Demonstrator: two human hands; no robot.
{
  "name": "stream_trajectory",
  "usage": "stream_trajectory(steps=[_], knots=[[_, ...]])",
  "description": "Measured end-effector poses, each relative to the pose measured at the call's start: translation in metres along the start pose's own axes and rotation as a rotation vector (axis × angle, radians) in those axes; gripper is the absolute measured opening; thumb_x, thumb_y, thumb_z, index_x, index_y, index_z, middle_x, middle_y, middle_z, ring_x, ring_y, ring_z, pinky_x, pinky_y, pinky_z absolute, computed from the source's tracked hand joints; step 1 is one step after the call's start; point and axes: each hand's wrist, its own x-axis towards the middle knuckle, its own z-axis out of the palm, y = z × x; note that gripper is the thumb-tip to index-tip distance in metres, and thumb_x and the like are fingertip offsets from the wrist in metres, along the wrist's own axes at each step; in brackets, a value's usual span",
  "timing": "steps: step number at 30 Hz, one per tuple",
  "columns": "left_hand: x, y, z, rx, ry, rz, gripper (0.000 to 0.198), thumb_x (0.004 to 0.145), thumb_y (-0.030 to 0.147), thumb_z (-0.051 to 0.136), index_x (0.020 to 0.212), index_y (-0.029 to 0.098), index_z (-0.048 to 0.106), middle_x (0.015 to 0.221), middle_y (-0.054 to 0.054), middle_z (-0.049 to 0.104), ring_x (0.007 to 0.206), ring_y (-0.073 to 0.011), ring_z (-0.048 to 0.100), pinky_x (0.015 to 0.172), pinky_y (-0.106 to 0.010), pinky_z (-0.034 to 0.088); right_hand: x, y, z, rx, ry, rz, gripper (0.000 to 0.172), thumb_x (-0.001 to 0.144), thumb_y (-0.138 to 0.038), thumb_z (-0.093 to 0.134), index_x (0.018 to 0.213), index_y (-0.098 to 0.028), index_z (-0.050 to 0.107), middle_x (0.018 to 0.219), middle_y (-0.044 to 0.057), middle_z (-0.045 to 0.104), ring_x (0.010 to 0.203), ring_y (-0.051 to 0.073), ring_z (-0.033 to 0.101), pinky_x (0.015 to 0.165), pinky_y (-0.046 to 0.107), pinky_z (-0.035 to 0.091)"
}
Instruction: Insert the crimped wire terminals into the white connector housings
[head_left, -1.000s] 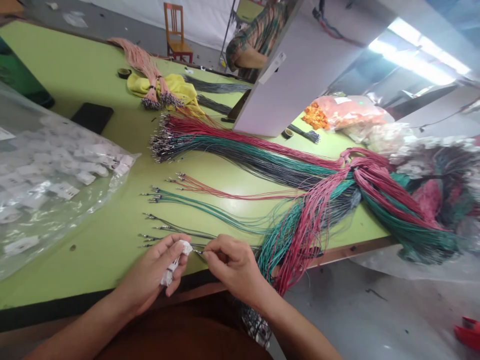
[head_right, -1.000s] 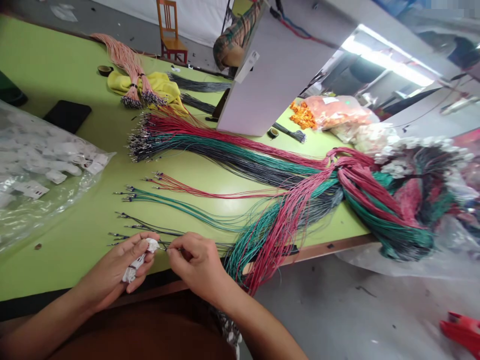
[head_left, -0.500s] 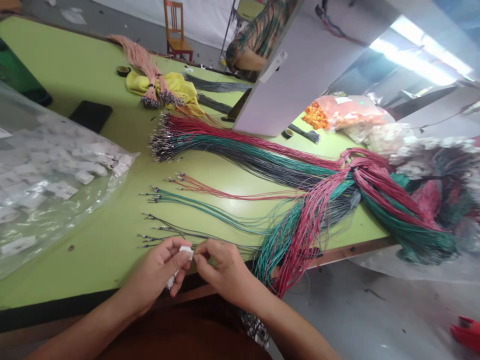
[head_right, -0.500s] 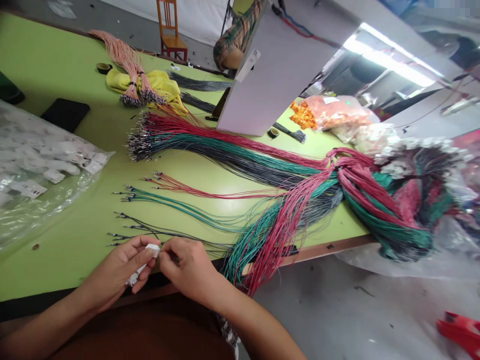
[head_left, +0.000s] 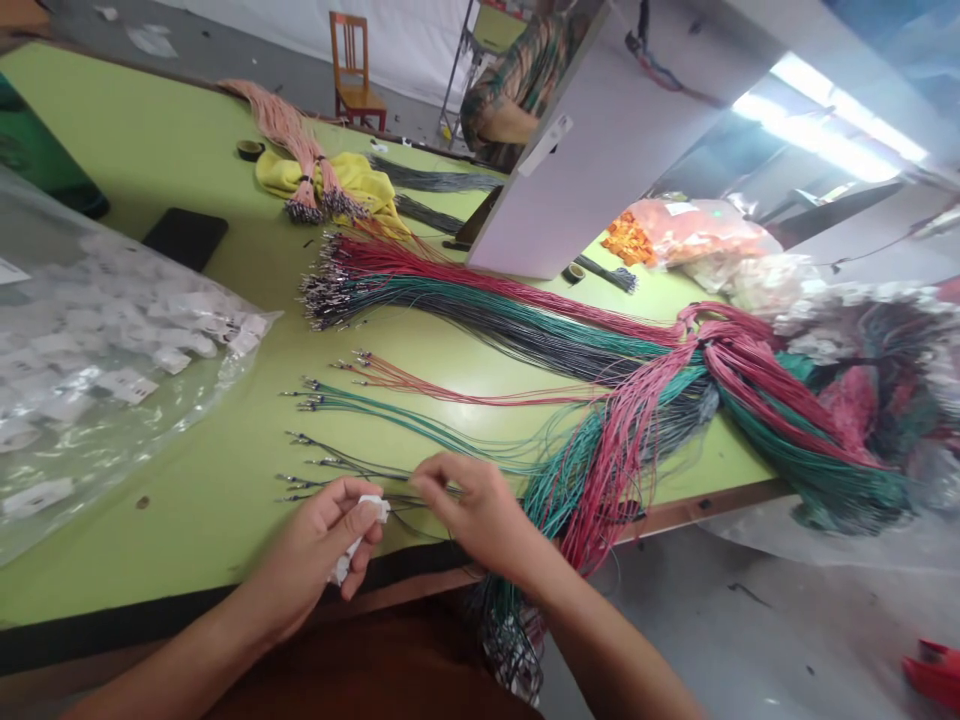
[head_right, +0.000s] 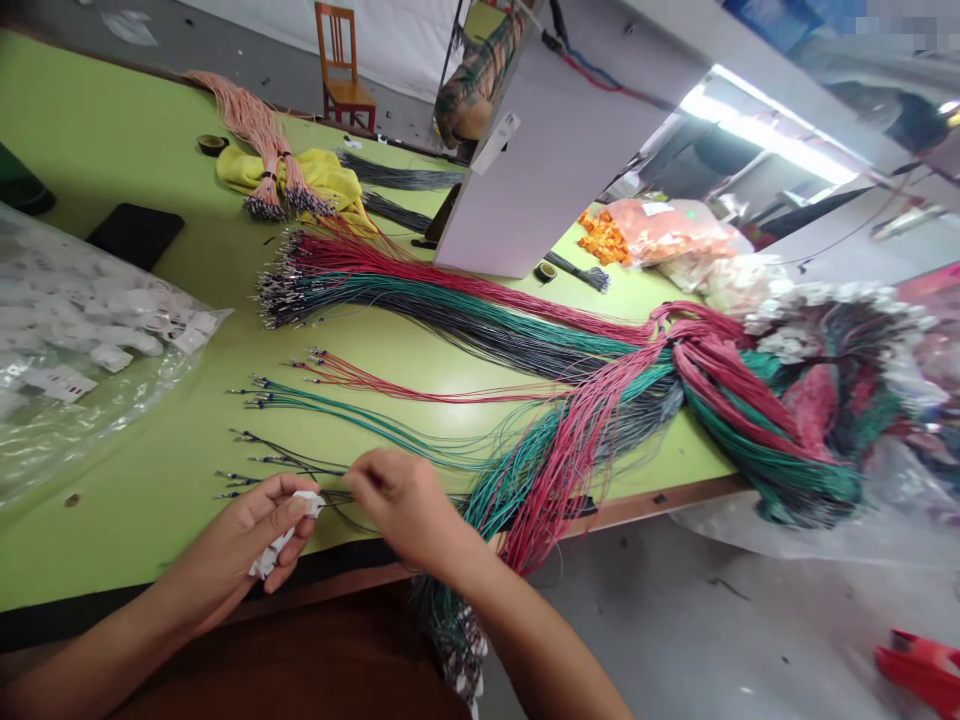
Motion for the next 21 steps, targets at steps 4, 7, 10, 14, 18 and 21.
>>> stream_trajectory(steps=[4, 7, 10, 14, 18, 21], knots=[[-0.002, 0.004, 0.002, -0.057, -0.004, -0.027, 0.032, 0.077, 0.043, 0.068, 0.092, 0.019, 0.053, 0.064, 0.006, 0.051, 0.046, -0.005, 0.042, 0.036, -0.014, 0.033, 0.036, 0.028, -0.023, -0.416, 0.133, 0.085, 0.015, 0.077, -0.009, 0.052, 0.066, -0.017, 0.056, 0.069, 0.002, 0.057, 0.064, 0.013, 0.051, 0.062, 0.024, 0.039], [-0.001, 0.004, 0.001, -0.056, -0.02, -0.055, 0.035, 0.076, 0.046, 0.069, 0.091, 0.019, 0.053, 0.063, 0.006, 0.051, 0.045, -0.0052, 0.042, 0.035, -0.015, 0.032, 0.05, 0.041, -0.025, -0.51, 0.043, 0.077, 0.019, 0.069, -0.003, 0.053, 0.056, -0.017, 0.05, 0.063, 0.001, 0.052, 0.061, 0.014, 0.048, 0.061, 0.025, 0.037], [0.0, 0.002, -0.001, -0.049, -0.035, -0.059, 0.035, 0.076, 0.046, 0.068, 0.092, 0.019, 0.053, 0.063, 0.006, 0.051, 0.045, -0.0055, 0.042, 0.035, -0.015, 0.033, 0.048, 0.042, -0.027, -0.511, 0.037, 0.06, 0.018, 0.068, -0.004, 0.052, 0.057, -0.018, 0.049, 0.062, 0.001, 0.052, 0.062, 0.014, 0.048, 0.063, 0.026, 0.037], [0.0, 0.001, 0.0, -0.026, -0.052, -0.047, 0.034, 0.076, 0.046, 0.067, 0.091, 0.019, 0.054, 0.064, 0.006, 0.052, 0.044, -0.0059, 0.042, 0.035, -0.015, 0.034, 0.03, 0.016, -0.032, -0.333, 0.131, 0.033, 0.013, 0.074, -0.007, 0.049, 0.068, -0.018, 0.052, 0.062, -0.002, 0.052, 0.056, 0.011, 0.047, 0.058, 0.023, 0.038], [-0.002, 0.005, 0.004, 0.026, -0.066, -0.048, 0.03, 0.073, 0.041, 0.07, 0.088, 0.018, 0.057, 0.058, 0.006, 0.052, 0.043, -0.0074, 0.043, 0.036, -0.017, 0.034, 0.012, -0.043, -0.023, 0.04, -0.092, -0.195, 0.011, 0.082, -0.011, 0.051, 0.076, -0.018, 0.056, 0.068, -0.001, 0.058, 0.06, 0.009, 0.053, 0.059, 0.021, 0.043], [-0.003, 0.005, 0.004, 0.048, -0.059, -0.012, 0.026, 0.063, 0.029, 0.077, 0.081, 0.016, 0.061, 0.057, 0.004, 0.057, 0.054, -0.0111, 0.054, 0.048, -0.019, 0.044, 0.007, -0.071, -0.006, 0.344, -0.4, -0.285, 0.01, 0.084, -0.011, 0.051, 0.082, -0.018, 0.058, 0.081, 0.003, 0.065, 0.08, 0.011, 0.06, 0.069, 0.02, 0.048]])
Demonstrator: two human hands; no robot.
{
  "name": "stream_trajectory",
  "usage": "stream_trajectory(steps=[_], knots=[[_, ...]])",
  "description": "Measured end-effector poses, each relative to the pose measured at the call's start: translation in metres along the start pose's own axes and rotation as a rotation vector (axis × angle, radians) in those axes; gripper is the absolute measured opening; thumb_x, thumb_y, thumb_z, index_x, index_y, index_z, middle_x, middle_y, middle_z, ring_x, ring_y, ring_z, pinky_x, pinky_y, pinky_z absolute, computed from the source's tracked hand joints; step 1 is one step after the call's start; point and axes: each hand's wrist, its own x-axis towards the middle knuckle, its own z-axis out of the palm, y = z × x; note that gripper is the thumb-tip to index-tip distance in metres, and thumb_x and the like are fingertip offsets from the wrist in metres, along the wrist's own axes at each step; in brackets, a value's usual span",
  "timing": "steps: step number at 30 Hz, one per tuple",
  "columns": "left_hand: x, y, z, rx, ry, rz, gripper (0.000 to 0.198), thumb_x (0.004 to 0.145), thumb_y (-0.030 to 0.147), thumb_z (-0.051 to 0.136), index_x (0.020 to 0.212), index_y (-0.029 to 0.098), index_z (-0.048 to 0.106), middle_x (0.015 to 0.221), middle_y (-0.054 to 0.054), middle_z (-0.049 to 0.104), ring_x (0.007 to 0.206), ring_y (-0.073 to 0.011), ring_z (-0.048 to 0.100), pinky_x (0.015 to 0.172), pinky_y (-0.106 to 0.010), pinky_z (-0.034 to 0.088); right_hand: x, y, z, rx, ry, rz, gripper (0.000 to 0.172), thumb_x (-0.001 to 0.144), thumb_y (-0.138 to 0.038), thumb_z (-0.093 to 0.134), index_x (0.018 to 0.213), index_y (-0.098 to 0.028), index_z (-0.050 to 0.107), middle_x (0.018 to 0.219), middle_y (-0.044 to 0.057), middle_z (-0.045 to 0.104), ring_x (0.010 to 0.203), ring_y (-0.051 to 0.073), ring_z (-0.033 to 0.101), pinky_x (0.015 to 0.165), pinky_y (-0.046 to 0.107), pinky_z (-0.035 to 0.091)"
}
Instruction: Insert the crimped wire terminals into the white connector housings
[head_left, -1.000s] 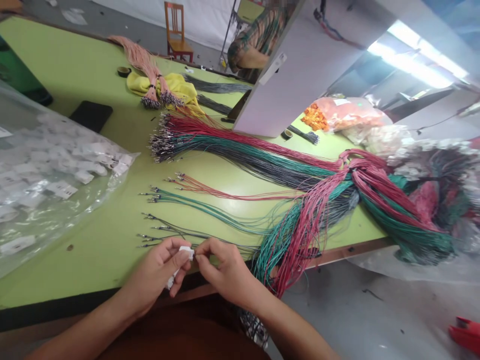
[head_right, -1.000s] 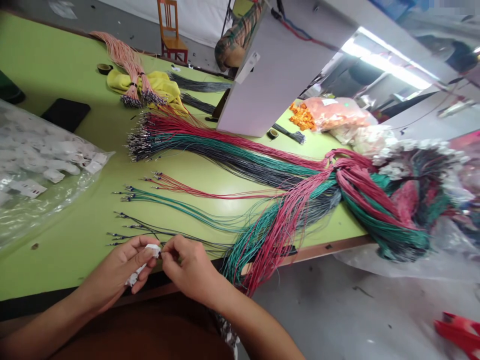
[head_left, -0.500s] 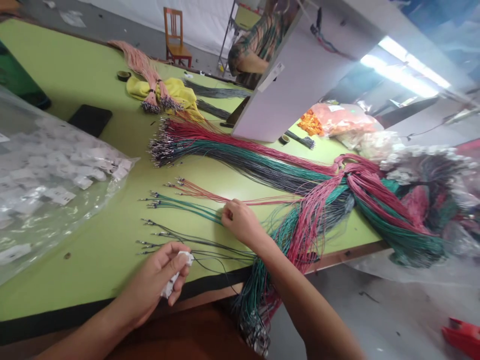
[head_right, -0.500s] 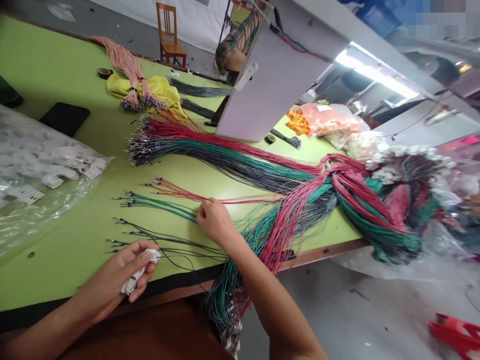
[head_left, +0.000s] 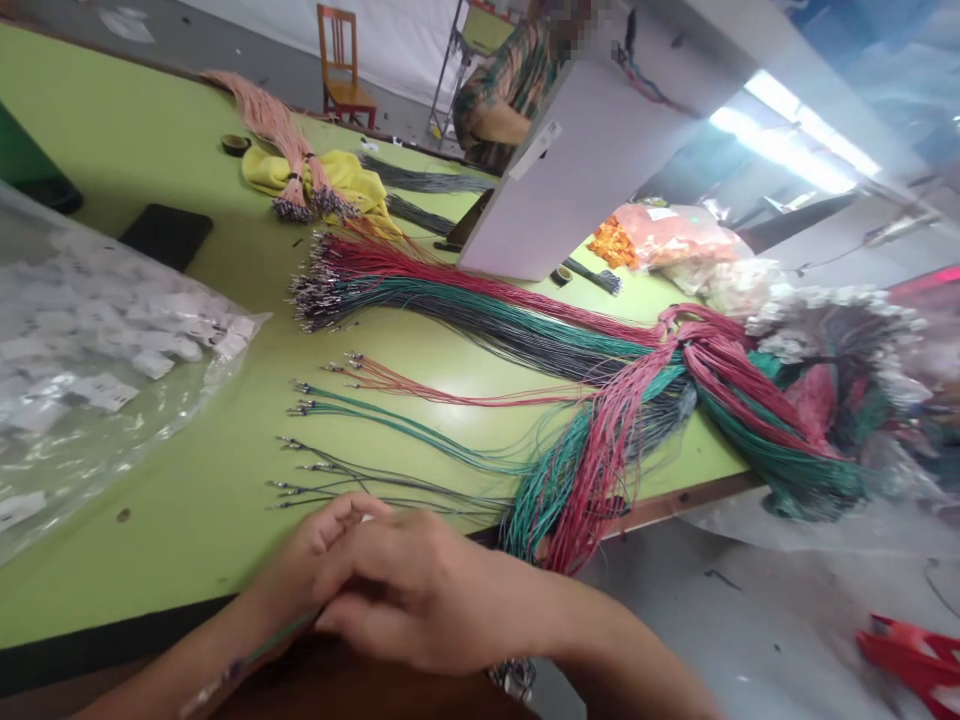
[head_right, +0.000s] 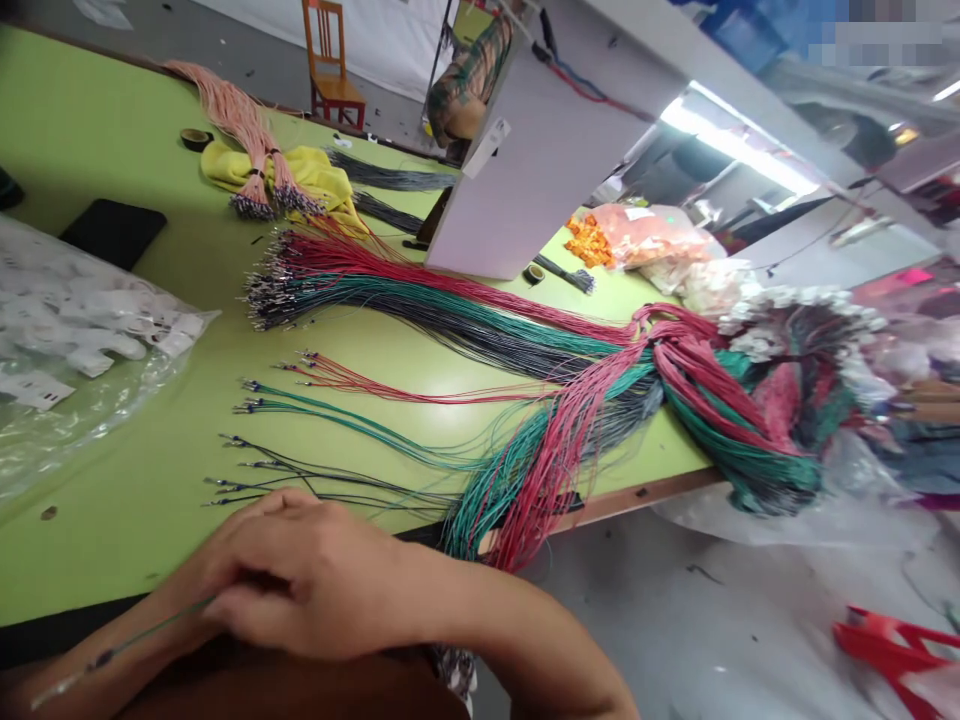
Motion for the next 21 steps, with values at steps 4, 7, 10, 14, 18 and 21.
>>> stream_trajectory(steps=[4, 7, 10, 14, 18, 21], knots=[[-0.001, -0.006, -0.005, -0.042, 0.006, 0.018, 0.03, 0.072, 0.039, 0.071, 0.088, 0.017, 0.061, 0.051, 0.007, 0.05, 0.041, -0.007, 0.042, 0.038, -0.017, 0.036, -0.002, 0.021, 0.006, 0.2, 0.233, 0.276, 0.008, 0.082, -0.014, 0.051, 0.076, -0.018, 0.052, 0.064, -0.004, 0.056, 0.056, 0.007, 0.053, 0.051, 0.018, 0.042], [-0.002, -0.007, -0.006, -0.103, 0.024, -0.018, 0.038, 0.076, 0.046, 0.068, 0.098, 0.018, 0.058, 0.06, 0.005, 0.052, 0.043, -0.0064, 0.041, 0.034, -0.016, 0.034, -0.014, 0.045, -0.002, 0.066, 0.471, 0.431, 0.009, 0.077, -0.013, 0.052, 0.069, -0.017, 0.051, 0.055, -0.007, 0.044, 0.048, 0.005, 0.038, 0.046, 0.017, 0.032], [-0.002, -0.005, -0.005, -0.122, 0.027, -0.034, 0.038, 0.075, 0.047, 0.069, 0.099, 0.019, 0.057, 0.063, 0.006, 0.052, 0.044, -0.0057, 0.041, 0.034, -0.015, 0.035, -0.026, 0.055, -0.005, -0.007, 0.489, 0.475, 0.008, 0.076, -0.016, 0.053, 0.068, -0.015, 0.056, 0.054, -0.006, 0.043, 0.048, 0.005, 0.035, 0.045, 0.018, 0.029], [-0.001, -0.004, -0.004, -0.132, 0.019, -0.039, 0.037, 0.075, 0.047, 0.069, 0.097, 0.02, 0.058, 0.063, 0.005, 0.052, 0.044, -0.0056, 0.041, 0.034, -0.015, 0.035, -0.032, 0.054, 0.001, -0.056, 0.498, 0.446, 0.011, 0.077, -0.02, 0.057, 0.072, -0.015, 0.065, 0.052, -0.006, 0.045, 0.045, 0.006, 0.032, 0.042, 0.019, 0.024], [0.0, -0.005, -0.006, -0.153, 0.029, -0.036, 0.034, 0.077, 0.044, 0.068, 0.099, 0.02, 0.058, 0.064, 0.005, 0.053, 0.046, -0.0058, 0.043, 0.036, -0.015, 0.034, -0.033, 0.051, 0.003, -0.146, 0.507, 0.36, 0.013, 0.076, -0.016, 0.056, 0.07, -0.015, 0.067, 0.057, -0.002, 0.056, 0.048, 0.007, 0.039, 0.045, 0.02, 0.03], [-0.001, -0.005, -0.006, -0.163, 0.048, -0.035, 0.035, 0.076, 0.044, 0.069, 0.098, 0.02, 0.059, 0.064, 0.005, 0.053, 0.045, -0.0057, 0.043, 0.036, -0.015, 0.033, -0.033, 0.051, 0.002, -0.197, 0.492, 0.311, 0.015, 0.074, -0.011, 0.054, 0.065, -0.016, 0.065, 0.057, -0.002, 0.056, 0.052, 0.008, 0.045, 0.05, 0.019, 0.035]])
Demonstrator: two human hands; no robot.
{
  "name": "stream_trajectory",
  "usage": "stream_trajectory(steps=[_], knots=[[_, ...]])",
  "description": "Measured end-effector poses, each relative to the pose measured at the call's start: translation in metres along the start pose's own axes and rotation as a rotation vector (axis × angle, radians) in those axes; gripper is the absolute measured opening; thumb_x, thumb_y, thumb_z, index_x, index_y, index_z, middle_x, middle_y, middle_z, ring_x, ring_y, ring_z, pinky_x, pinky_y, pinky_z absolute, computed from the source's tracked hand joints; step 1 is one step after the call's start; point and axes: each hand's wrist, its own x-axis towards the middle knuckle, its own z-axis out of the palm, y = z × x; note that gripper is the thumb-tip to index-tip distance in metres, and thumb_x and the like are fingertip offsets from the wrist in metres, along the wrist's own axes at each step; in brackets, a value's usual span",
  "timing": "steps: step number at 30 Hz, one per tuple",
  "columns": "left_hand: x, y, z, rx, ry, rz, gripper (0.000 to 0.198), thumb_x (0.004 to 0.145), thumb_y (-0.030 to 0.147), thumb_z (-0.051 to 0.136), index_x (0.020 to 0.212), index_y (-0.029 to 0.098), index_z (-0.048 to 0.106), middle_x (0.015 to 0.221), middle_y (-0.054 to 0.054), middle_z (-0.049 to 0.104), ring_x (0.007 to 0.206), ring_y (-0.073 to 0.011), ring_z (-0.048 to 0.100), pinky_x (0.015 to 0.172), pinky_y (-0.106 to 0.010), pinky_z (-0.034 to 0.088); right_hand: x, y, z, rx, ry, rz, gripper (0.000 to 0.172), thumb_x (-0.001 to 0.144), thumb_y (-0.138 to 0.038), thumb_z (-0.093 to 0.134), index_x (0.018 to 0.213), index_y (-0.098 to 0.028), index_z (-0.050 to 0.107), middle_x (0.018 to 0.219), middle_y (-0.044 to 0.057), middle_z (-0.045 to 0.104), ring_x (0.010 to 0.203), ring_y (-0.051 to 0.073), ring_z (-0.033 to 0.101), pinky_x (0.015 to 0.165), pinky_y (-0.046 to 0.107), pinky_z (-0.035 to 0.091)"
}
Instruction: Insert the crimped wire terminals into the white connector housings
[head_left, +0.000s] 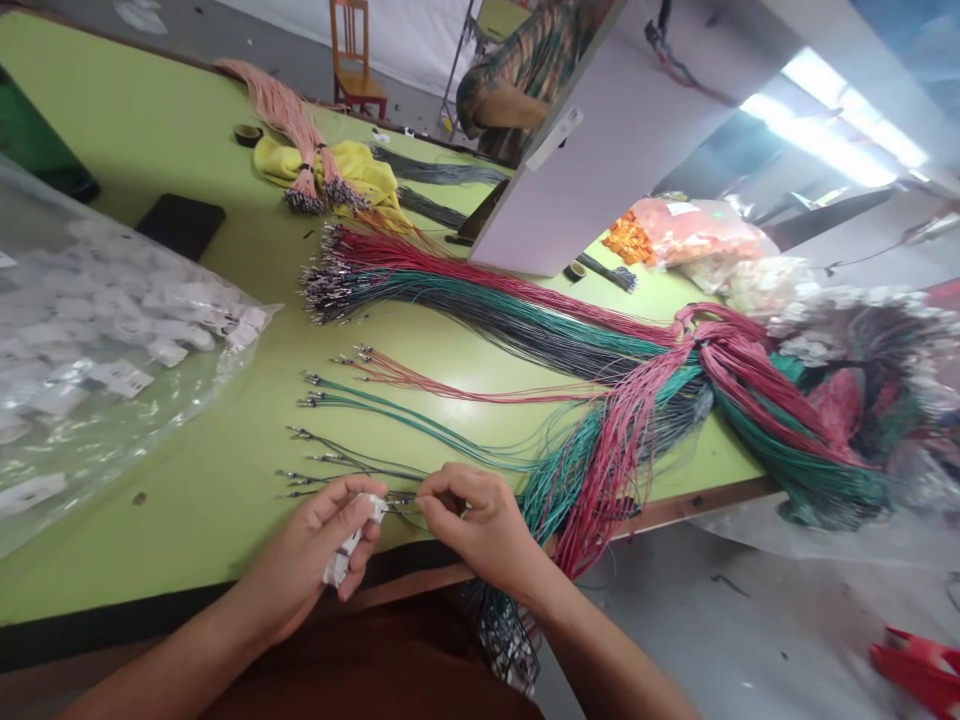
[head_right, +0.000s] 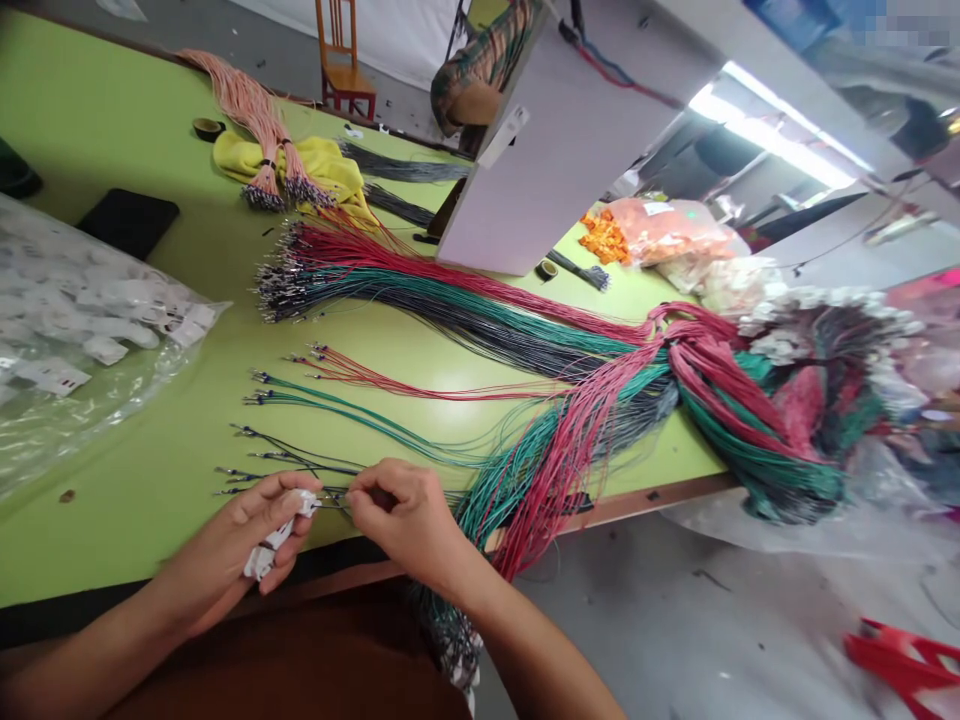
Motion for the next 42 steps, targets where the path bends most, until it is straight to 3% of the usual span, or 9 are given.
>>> stream_trajectory(steps=[4, 15, 32, 36, 37, 39, 41, 42], knots=[[0.0, 0.001, 0.001, -0.002, 0.01, -0.004, 0.036, 0.075, 0.044, 0.07, 0.098, 0.019, 0.058, 0.063, 0.005, 0.054, 0.045, -0.0059, 0.044, 0.037, -0.016, 0.034, 0.001, 0.001, -0.001, -0.004, -0.044, -0.017, 0.017, 0.073, -0.008, 0.052, 0.062, -0.016, 0.062, 0.058, -0.002, 0.058, 0.055, 0.008, 0.049, 0.055, 0.019, 0.039], [0.0, -0.001, 0.003, 0.054, 0.02, 0.022, 0.035, 0.076, 0.044, 0.069, 0.098, 0.019, 0.058, 0.064, 0.005, 0.054, 0.045, -0.0058, 0.044, 0.038, -0.016, 0.034, -0.001, 0.004, -0.004, 0.054, -0.182, 0.155, 0.017, 0.073, -0.012, 0.051, 0.063, -0.013, 0.064, 0.055, -0.002, 0.06, 0.05, 0.007, 0.047, 0.049, 0.018, 0.036], [0.003, -0.002, 0.003, 0.177, -0.004, 0.043, 0.036, 0.075, 0.044, 0.07, 0.095, 0.016, 0.06, 0.064, 0.004, 0.054, 0.044, -0.0059, 0.043, 0.037, -0.017, 0.036, -0.003, -0.002, 0.014, 0.016, -0.17, 0.083, 0.018, 0.077, -0.01, 0.05, 0.066, -0.013, 0.064, 0.057, -0.003, 0.059, 0.052, 0.006, 0.046, 0.05, 0.016, 0.036], [0.003, -0.002, 0.005, 0.147, 0.007, 0.038, 0.038, 0.073, 0.045, 0.071, 0.096, 0.016, 0.059, 0.065, 0.003, 0.055, 0.046, -0.0063, 0.044, 0.037, -0.017, 0.036, 0.005, 0.002, 0.002, -0.023, -0.253, 0.053, 0.019, 0.082, -0.015, 0.051, 0.069, -0.014, 0.065, 0.058, -0.003, 0.06, 0.051, 0.007, 0.047, 0.049, 0.017, 0.036], [0.003, -0.002, 0.005, 0.14, 0.01, 0.037, 0.038, 0.074, 0.045, 0.071, 0.097, 0.017, 0.059, 0.066, 0.003, 0.056, 0.046, -0.0062, 0.044, 0.037, -0.017, 0.036, 0.011, 0.006, -0.006, -0.061, -0.237, 0.032, 0.02, 0.084, -0.018, 0.051, 0.071, -0.015, 0.066, 0.061, -0.002, 0.062, 0.054, 0.008, 0.05, 0.051, 0.018, 0.038], [0.003, -0.003, 0.005, 0.121, 0.015, 0.036, 0.039, 0.075, 0.045, 0.069, 0.099, 0.017, 0.058, 0.067, 0.003, 0.057, 0.045, -0.0059, 0.044, 0.038, -0.017, 0.036, 0.026, 0.018, -0.023, -0.243, -0.083, -0.016, 0.02, 0.088, -0.021, 0.05, 0.076, -0.016, 0.066, 0.071, 0.002, 0.066, 0.063, 0.012, 0.056, 0.06, 0.022, 0.042], [0.002, -0.004, 0.005, 0.103, 0.022, 0.032, 0.04, 0.075, 0.046, 0.069, 0.1, 0.017, 0.057, 0.067, 0.003, 0.056, 0.045, -0.0059, 0.044, 0.038, -0.017, 0.036, 0.043, 0.034, -0.041, -0.59, 0.116, -0.042, 0.018, 0.088, -0.018, 0.049, 0.083, -0.017, 0.066, 0.083, 0.006, 0.068, 0.076, 0.017, 0.057, 0.071, 0.028, 0.041], [0.002, -0.004, 0.005, 0.096, 0.024, 0.028, 0.04, 0.074, 0.046, 0.07, 0.1, 0.018, 0.058, 0.067, 0.004, 0.056, 0.045, -0.006, 0.045, 0.038, -0.017, 0.036, 0.051, 0.043, -0.048, -0.775, 0.152, -0.042, 0.018, 0.087, -0.015, 0.049, 0.083, -0.016, 0.066, 0.085, 0.008, 0.067, 0.08, 0.019, 0.056, 0.073, 0.03, 0.039]])
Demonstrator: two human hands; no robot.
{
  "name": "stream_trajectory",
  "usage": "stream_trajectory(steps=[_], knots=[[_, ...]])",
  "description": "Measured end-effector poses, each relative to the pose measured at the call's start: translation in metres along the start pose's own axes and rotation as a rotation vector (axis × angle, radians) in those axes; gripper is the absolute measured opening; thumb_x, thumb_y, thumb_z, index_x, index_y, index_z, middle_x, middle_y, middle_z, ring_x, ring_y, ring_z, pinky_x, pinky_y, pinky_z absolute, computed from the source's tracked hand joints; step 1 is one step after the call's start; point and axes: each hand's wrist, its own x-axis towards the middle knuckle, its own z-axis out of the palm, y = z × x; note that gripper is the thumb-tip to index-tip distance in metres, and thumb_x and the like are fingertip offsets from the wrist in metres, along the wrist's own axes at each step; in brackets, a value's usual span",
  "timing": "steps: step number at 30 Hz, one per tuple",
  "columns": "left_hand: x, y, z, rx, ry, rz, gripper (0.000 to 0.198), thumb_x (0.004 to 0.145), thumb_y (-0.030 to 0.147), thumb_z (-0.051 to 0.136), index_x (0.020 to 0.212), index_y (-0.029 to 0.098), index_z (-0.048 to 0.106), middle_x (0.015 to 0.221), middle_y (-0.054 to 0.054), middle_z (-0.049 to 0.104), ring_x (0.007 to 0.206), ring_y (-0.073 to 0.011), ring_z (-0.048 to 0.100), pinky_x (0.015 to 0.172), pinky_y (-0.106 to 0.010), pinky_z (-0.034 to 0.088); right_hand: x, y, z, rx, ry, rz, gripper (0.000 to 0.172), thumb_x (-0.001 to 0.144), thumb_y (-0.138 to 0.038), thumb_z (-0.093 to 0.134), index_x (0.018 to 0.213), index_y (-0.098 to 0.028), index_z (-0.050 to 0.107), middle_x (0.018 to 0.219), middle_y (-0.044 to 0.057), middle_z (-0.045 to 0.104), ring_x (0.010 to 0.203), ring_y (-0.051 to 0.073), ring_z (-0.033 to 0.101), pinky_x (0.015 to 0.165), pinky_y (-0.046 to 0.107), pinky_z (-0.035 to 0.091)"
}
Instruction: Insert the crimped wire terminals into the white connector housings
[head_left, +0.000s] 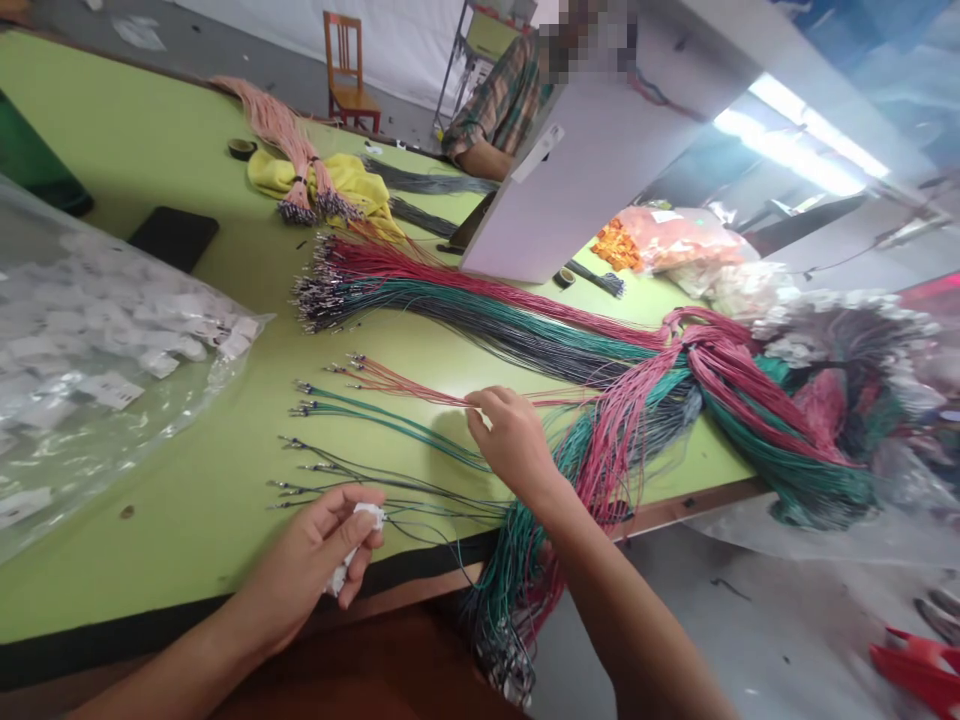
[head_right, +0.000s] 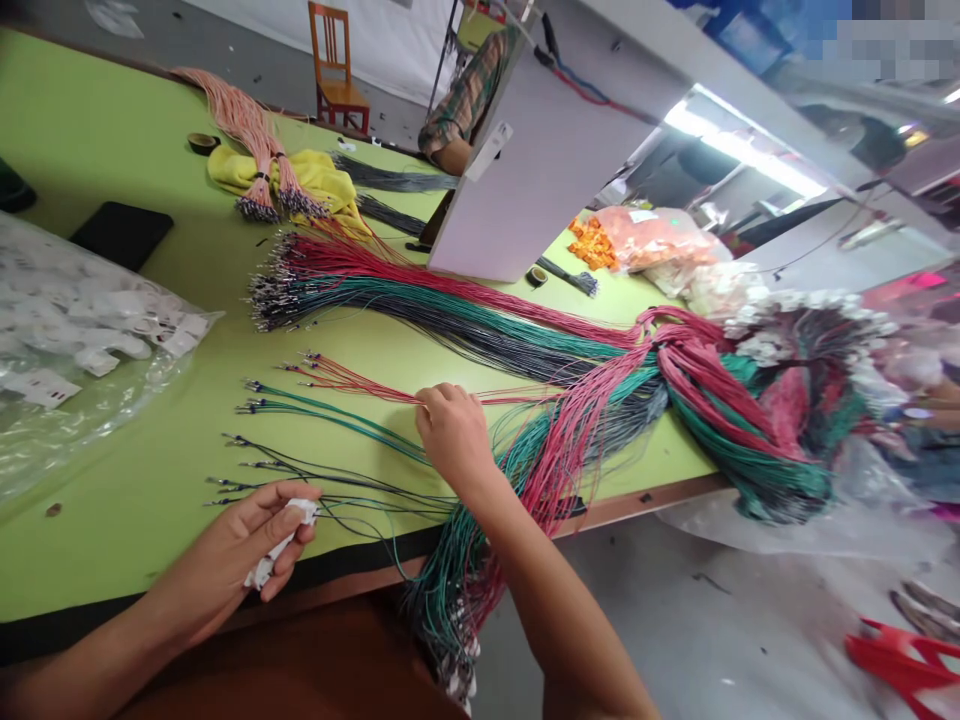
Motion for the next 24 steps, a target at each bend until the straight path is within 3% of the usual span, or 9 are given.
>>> stream_trajectory(steps=[3, 15, 18, 21, 23, 24], knots=[[0.0, 0.0, 0.0, -0.013, -0.004, -0.009, 0.04, 0.074, 0.046, 0.07, 0.099, 0.018, 0.058, 0.067, 0.004, 0.056, 0.045, -0.0059, 0.045, 0.038, -0.017, 0.035, 0.013, 0.023, 0.007, -0.27, -0.028, -0.038, 0.019, 0.085, -0.01, 0.049, 0.077, -0.016, 0.065, 0.082, 0.01, 0.066, 0.081, 0.022, 0.054, 0.074, 0.033, 0.033], [0.001, 0.001, -0.001, -0.016, -0.014, -0.028, 0.04, 0.074, 0.046, 0.07, 0.099, 0.018, 0.058, 0.067, 0.004, 0.055, 0.046, -0.0061, 0.045, 0.038, -0.017, 0.035, 0.011, 0.037, 0.01, -0.248, 0.061, -0.06, 0.017, 0.086, -0.012, 0.048, 0.078, -0.017, 0.062, 0.087, 0.008, 0.066, 0.085, 0.021, 0.055, 0.077, 0.032, 0.033], [0.0, 0.001, -0.001, -0.02, -0.016, -0.019, 0.04, 0.074, 0.046, 0.07, 0.099, 0.018, 0.058, 0.067, 0.004, 0.055, 0.046, -0.006, 0.045, 0.038, -0.017, 0.035, 0.01, 0.039, -0.004, -0.117, 0.237, -0.019, 0.016, 0.084, -0.012, 0.047, 0.081, -0.018, 0.061, 0.087, 0.007, 0.066, 0.085, 0.02, 0.057, 0.08, 0.032, 0.037], [0.0, 0.002, -0.001, -0.011, -0.027, -0.017, 0.039, 0.075, 0.046, 0.069, 0.1, 0.018, 0.058, 0.068, 0.003, 0.056, 0.046, -0.0059, 0.045, 0.038, -0.017, 0.035, 0.001, 0.023, -0.023, 0.122, 0.394, 0.01, 0.012, 0.082, -0.013, 0.05, 0.077, -0.019, 0.059, 0.072, 0.003, 0.062, 0.07, 0.017, 0.056, 0.073, 0.03, 0.042], [0.0, 0.002, -0.001, 0.006, -0.036, -0.019, 0.039, 0.075, 0.045, 0.069, 0.101, 0.017, 0.058, 0.068, 0.003, 0.056, 0.047, -0.006, 0.045, 0.039, -0.017, 0.035, -0.011, -0.001, -0.032, 0.306, 0.302, -0.053, 0.011, 0.083, -0.014, 0.052, 0.076, -0.019, 0.059, 0.069, 0.001, 0.06, 0.064, 0.014, 0.055, 0.066, 0.027, 0.044], [0.0, 0.002, -0.001, 0.016, -0.041, -0.016, 0.039, 0.076, 0.045, 0.069, 0.1, 0.017, 0.058, 0.068, 0.003, 0.056, 0.047, -0.006, 0.044, 0.038, -0.017, 0.035, -0.018, -0.016, -0.034, 0.422, 0.187, -0.11, 0.012, 0.084, -0.013, 0.052, 0.077, -0.018, 0.06, 0.069, 0.0, 0.06, 0.063, 0.012, 0.055, 0.063, 0.025, 0.044]])
